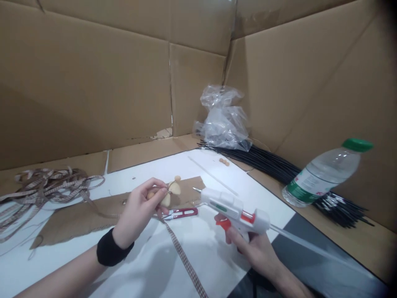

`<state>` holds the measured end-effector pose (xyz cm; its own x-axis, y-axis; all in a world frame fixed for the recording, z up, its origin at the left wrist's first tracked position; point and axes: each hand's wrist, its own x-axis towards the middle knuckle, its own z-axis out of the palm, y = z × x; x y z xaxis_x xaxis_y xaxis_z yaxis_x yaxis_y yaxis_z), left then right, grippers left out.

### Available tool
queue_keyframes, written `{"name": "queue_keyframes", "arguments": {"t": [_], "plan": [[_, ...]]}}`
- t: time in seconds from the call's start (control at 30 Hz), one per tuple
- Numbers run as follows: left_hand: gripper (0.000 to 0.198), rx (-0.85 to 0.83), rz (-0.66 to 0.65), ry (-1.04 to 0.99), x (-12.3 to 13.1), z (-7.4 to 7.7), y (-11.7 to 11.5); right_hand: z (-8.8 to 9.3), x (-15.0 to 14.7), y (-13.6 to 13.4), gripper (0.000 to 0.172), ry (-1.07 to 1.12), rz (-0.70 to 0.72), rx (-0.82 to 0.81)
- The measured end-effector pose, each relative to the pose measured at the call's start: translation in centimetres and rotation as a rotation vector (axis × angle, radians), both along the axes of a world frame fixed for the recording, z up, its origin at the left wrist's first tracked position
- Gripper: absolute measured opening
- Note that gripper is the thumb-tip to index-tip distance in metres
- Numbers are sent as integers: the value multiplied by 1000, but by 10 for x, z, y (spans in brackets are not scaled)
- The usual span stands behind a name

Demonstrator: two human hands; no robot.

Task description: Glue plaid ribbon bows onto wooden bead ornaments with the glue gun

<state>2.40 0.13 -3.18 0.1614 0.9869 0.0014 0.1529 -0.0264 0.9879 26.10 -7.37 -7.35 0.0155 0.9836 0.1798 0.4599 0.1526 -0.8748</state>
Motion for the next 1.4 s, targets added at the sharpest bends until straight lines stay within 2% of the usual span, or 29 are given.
{"name": "queue_keyframes", "arguments": {"t": [0.17, 0.33, 0.7, 1.03, 1.23, 1.4], "plan": [[14, 26, -30, 11, 4, 8, -14, -1, -6, -9, 31, -30, 100, 3], [14, 47, -22, 90, 6, 13, -22, -5, -10, -5, 31, -5, 116, -20], [13, 108, -28, 152, 4, 8, -23, -4, -13, -6, 27, -25, 105, -6], [9, 130, -23, 146, 5, 9, -26, 1, -13, -5, 29, -85, 180, -21], [10, 138, -14, 158, 5, 10, -25, -3, -11, -9, 32, -101, 173, -120], [11, 120, 7, 154, 5, 10, -26, 2, -14, -10, 33, -75, 115, -152]]}}
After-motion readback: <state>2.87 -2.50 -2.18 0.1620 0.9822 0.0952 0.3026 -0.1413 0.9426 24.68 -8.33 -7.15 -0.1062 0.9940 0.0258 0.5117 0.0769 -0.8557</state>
